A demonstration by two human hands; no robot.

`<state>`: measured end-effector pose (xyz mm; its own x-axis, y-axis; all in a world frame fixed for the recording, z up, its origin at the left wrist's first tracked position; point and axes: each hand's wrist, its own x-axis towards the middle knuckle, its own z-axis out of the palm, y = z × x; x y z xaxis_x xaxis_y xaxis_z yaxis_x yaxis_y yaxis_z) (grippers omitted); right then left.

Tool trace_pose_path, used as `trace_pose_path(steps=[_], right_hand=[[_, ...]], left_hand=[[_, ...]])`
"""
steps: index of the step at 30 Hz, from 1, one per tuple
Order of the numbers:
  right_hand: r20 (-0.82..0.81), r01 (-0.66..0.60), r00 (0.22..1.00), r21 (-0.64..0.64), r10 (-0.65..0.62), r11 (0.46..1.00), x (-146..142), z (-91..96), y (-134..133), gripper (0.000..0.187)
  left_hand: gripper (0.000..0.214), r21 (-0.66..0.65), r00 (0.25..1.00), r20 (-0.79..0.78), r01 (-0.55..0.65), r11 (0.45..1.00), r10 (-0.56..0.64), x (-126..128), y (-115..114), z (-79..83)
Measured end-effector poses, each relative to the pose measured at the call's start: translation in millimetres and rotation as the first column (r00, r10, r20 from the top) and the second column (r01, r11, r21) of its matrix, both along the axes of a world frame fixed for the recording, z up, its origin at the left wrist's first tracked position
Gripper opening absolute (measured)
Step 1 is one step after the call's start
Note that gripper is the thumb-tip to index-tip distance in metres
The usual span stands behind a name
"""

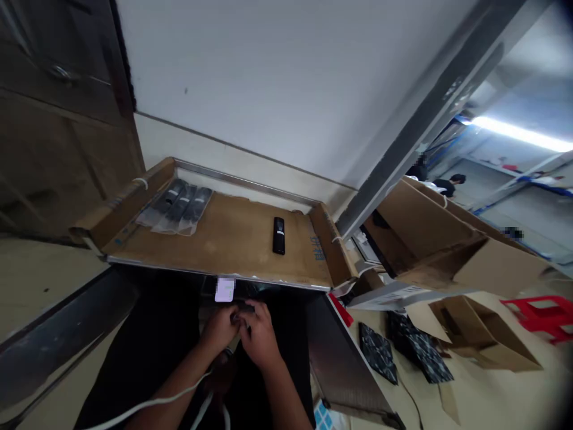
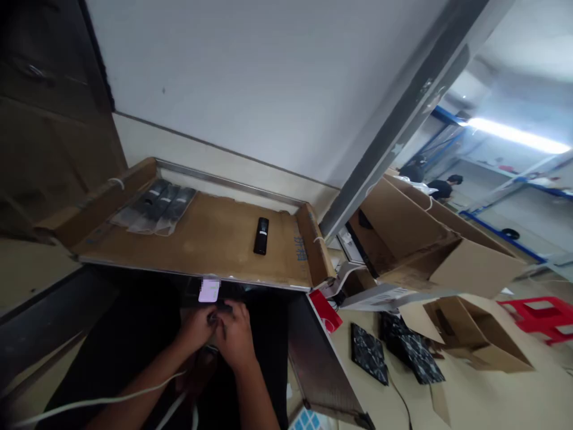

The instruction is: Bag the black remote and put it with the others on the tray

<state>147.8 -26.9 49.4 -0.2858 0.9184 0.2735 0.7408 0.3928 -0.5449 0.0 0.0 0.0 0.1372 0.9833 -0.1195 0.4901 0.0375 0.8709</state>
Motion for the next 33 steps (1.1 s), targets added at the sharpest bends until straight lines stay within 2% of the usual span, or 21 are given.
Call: trace_pose_path(steps=[2, 4, 6, 9, 12, 13, 14, 16, 17, 19, 21, 23, 25, 28, 33], right_hand=[[0.009, 0.024, 1.0, -0.02, -0.024, 1.0, 0.9, 0.0, -1.5, 0.031], [0.01, 0.076, 0.997, -0.017, -0.076, 0.997, 2.5, -1.4, -1.9, 0.03], [-0.014, 0.156, 0.988, 0.002, -0.156, 0.988, 5.6, -4.0, -0.9, 0.027], [-0.124, 0.28, 0.952, -0.02, -0.28, 0.96, 13.9, -7.4, 3.3, 0.027], [-0.285, 0.435, 0.841, -0.149, -0.459, 0.888, 22.2, -8.6, 8.8, 0.031], [-0.36, 0.478, 0.766, -0.234, -0.532, 0.847, 23.2, -8.8, 10.1, 0.034], [-0.448, 0.5, 0.661, -0.336, -0.602, 0.798, 22.6, -9.2, 10.7, 0.037], [-0.614, 0.436, 0.38, -0.541, -0.692, 0.719, 16.1, -10.5, 8.6, 0.044], [-0.673, 0.366, 0.229, -0.61, -0.703, 0.703, 10.2, -11.6, 5.4, 0.046], [-0.718, 0.221, -0.012, -0.681, -0.696, 0.698, -5.0, -14.4, -5.1, 0.047], [-0.69, 0.095, -0.129, -0.723, -0.712, 0.684, -21.3, -17.4, -18.8, 0.048], [-0.637, 0.0, -0.134, -0.766, -0.759, 0.643, -34.2, -19.6, -32.1, 0.049], [-0.598, -0.043, -0.07, -0.798, -0.799, 0.601, -41.2, -20.3, -42.2, 0.049], [-0.578, -0.018, 0.018, -0.816, -0.816, 0.577, -40.3, -18.5, -51.3, 0.047], [-0.606, 0.094, 0.069, -0.787, -0.793, 0.61, -24.3, -14.4, -63.4, 0.05]], left_hand=[[0.012, 0.021, 0.999, -0.028, 0.02, 1.0, -0.02, 1.7, -2.1, 2.4], [0.015, 0.077, 1.0, 0.019, -0.017, 0.997, 0.016, 3.2, -3.5, 2.9], [0.025, 0.132, 0.991, 0.105, -0.093, 0.987, 0.08, 3.7, -3.5, 1.3], [0.034, 0.128, 0.962, 0.197, -0.216, 0.968, 0.189, 2.2, -0.9, -2.9], [0.028, 0.042, 0.889, 0.243, -0.409, 0.911, 0.388, 0.4, 1.2, -4.6], [0.019, -0.03, 0.868, 0.244, -0.439, 0.898, 0.432, 0.6, 0.7, -4.1], [0.019, -0.134, 0.857, 0.246, -0.433, 0.891, 0.453, 1.5, -0.5, -3.2], [0.043, -0.4, 0.838, 0.299, -0.324, 0.858, 0.456, 5.5, -4.6, -0.3], [0.052, -0.522, 0.809, 0.36, -0.238, 0.819, 0.464, 8.3, -6.9, 1.5], [0.06, -0.662, 0.681, 0.52, -0.06, 0.747, 0.516, 13.9, -10.1, 5.6], [0.055, -0.669, 0.487, 0.666, 0.054, 0.742, 0.565, 17.1, -9.9, 9.8], [0.044, -0.639, 0.307, 0.741, 0.048, 0.768, 0.598, 15.8, -6.5, 13.6], [0.037, -0.614, 0.192, 0.769, -0.042, 0.788, 0.61, 9.9, -1.3, 16.6], [0.036, -0.592, 0.108, 0.783, -0.175, 0.787, 0.613, -3.6, 7.2, 20.2], [0.026, -0.608, 0.022, 0.765, -0.307, 0.732, 0.644, -25.0, 17.3, 30.3]])
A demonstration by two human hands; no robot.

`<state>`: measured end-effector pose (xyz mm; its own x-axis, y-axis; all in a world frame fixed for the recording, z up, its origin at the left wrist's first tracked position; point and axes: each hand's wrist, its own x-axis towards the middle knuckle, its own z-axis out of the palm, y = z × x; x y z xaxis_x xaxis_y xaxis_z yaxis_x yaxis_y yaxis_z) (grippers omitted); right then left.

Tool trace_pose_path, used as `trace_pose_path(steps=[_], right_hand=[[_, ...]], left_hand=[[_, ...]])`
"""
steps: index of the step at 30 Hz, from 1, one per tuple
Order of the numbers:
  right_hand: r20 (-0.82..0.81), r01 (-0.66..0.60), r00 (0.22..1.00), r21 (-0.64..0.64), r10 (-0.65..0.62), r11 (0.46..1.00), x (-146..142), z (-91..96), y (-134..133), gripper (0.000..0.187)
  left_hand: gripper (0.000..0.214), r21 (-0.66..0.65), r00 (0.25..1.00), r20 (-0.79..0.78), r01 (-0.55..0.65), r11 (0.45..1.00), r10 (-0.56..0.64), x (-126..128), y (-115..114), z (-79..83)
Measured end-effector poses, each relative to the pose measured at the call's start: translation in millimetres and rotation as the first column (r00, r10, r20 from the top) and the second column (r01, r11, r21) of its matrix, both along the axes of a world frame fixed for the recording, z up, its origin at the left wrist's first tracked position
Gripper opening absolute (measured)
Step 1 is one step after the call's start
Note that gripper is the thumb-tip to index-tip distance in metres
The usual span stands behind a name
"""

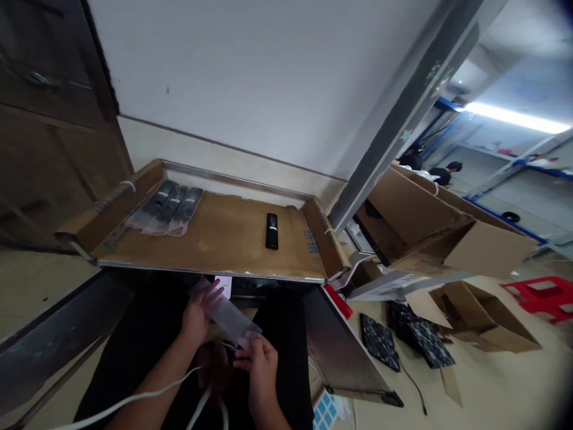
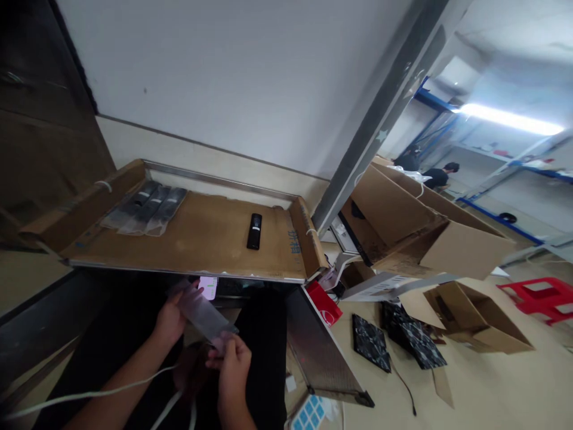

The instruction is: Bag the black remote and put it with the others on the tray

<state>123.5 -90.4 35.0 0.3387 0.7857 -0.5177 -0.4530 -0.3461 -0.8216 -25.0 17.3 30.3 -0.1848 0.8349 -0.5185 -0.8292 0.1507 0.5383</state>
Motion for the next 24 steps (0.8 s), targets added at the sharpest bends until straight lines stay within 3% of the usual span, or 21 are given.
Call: trace_pose_path(steps=[3, 6, 11, 16, 24], right_hand=[[0.009, -0.008, 1.0, 0.011, 0.008, 1.0, 4.6, 0.1, -4.0, 0.053], [-0.028, -0.06, 0.998, 0.01, 0.06, 0.998, 0.8, -1.2, -0.5, 0.057], [-0.109, -0.244, 0.964, 0.011, 0.244, 0.97, -9.2, -4.2, 10.6, 0.064], [-0.161, -0.373, 0.915, 0.009, 0.37, 0.928, -9.4, -5.4, 13.3, 0.067], [-0.134, -0.428, 0.895, 0.015, 0.426, 0.904, -8.8, -2.9, 12.9, 0.057]], left_hand=[[0.026, -0.007, 0.998, 0.048, -0.028, 1.0, 0.028, -6.3, -1.4, 9.0], [0.026, -0.048, 0.989, 0.139, 0.055, 0.997, -0.048, -2.7, -9.4, 14.5], [0.03, -0.059, 0.983, 0.09, 0.162, 0.985, -0.157, 17.6, -22.5, 6.6], [0.024, -0.138, 0.993, 0.065, 0.103, 0.985, -0.095, 25.6, -17.1, 1.3], [0.017, -0.186, 0.99, 0.134, 0.074, 0.98, -0.049, 14.4, -5.3, 11.8]])
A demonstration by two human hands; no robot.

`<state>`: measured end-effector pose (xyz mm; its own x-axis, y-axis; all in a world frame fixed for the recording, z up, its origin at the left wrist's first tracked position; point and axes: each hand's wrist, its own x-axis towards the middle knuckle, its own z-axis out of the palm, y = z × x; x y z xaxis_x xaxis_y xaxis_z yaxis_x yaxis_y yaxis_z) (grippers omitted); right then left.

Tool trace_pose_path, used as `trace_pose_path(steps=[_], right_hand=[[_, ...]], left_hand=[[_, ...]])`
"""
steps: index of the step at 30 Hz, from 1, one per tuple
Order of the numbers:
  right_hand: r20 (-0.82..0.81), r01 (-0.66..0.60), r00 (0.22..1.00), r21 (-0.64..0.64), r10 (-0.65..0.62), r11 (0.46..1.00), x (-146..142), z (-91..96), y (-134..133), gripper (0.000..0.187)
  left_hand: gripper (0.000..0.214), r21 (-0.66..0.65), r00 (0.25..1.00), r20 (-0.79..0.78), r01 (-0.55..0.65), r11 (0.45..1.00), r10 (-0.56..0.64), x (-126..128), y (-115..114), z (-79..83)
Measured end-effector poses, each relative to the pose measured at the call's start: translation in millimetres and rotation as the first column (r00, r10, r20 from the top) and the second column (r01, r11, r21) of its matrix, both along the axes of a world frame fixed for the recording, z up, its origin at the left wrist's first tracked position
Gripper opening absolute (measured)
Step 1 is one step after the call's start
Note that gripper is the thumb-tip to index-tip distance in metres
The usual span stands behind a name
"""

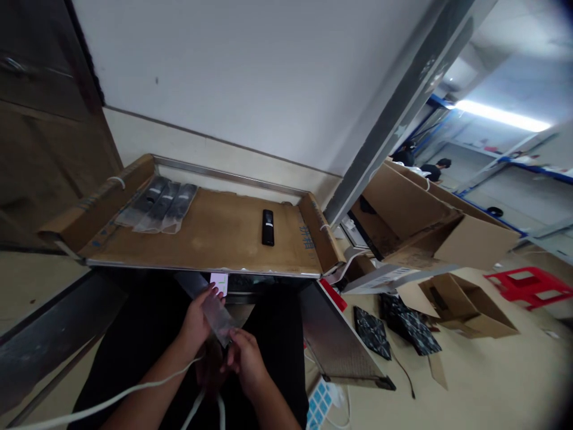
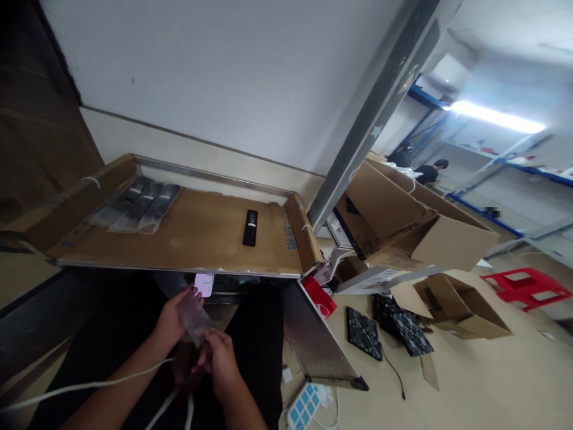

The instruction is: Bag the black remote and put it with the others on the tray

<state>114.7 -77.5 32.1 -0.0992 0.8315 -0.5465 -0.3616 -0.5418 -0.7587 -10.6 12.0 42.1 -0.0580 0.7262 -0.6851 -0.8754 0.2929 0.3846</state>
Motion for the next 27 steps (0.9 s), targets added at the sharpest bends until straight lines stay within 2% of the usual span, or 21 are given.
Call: trace_pose_path(steps=[5, 8, 11, 15, 18, 21, 27], right_hand=[[-0.219, -0.011, 0.975, 0.031, 0.018, 0.999, 3.5, 7.8, -2.2, 0.055], [-0.372, -0.051, 0.927, -0.002, 0.046, 0.999, 8.3, 12.0, -2.8, 0.053], [-0.426, -0.061, 0.903, 0.003, 0.056, 0.998, 12.1, 11.9, -3.1, 0.053], [-0.392, -0.101, 0.915, -0.009, 0.09, 0.995, 12.6, 8.2, -4.1, 0.055], [-0.341, -0.116, 0.933, 0.022, 0.117, 0.993, 9.9, 6.0, -5.5, 0.072], [-0.244, -0.146, 0.956, 0.095, 0.166, 0.985, 6.3, 4.9, -7.1, 0.092], [-0.156, -0.242, 0.95, 0.189, 0.272, 0.952, 3.6, 3.4, -7.2, 0.1]], left_hand=[[0.019, 0.051, 0.99, 0.032, 0.136, 0.989, -0.138, 11.6, -12.0, 8.1], [0.02, 0.054, 0.988, 0.033, 0.148, 0.987, -0.15, 20.0, -17.5, 11.4], [0.021, 0.068, 0.991, 0.031, 0.129, 0.989, -0.131, 23.4, -18.6, 10.7], [0.021, 0.137, 0.991, 0.0, 0.134, 0.981, -0.136, 25.2, -23.0, 3.8], [0.023, 0.163, 0.986, -0.031, 0.164, 0.973, -0.161, 28.0, -30.3, -1.8], [0.02, 0.124, 0.989, -0.013, 0.144, 0.982, -0.144, 30.2, -35.7, -4.4], [0.01, 0.045, 0.999, -0.004, 0.046, 0.998, -0.045, 27.7, -33.7, -4.9]])
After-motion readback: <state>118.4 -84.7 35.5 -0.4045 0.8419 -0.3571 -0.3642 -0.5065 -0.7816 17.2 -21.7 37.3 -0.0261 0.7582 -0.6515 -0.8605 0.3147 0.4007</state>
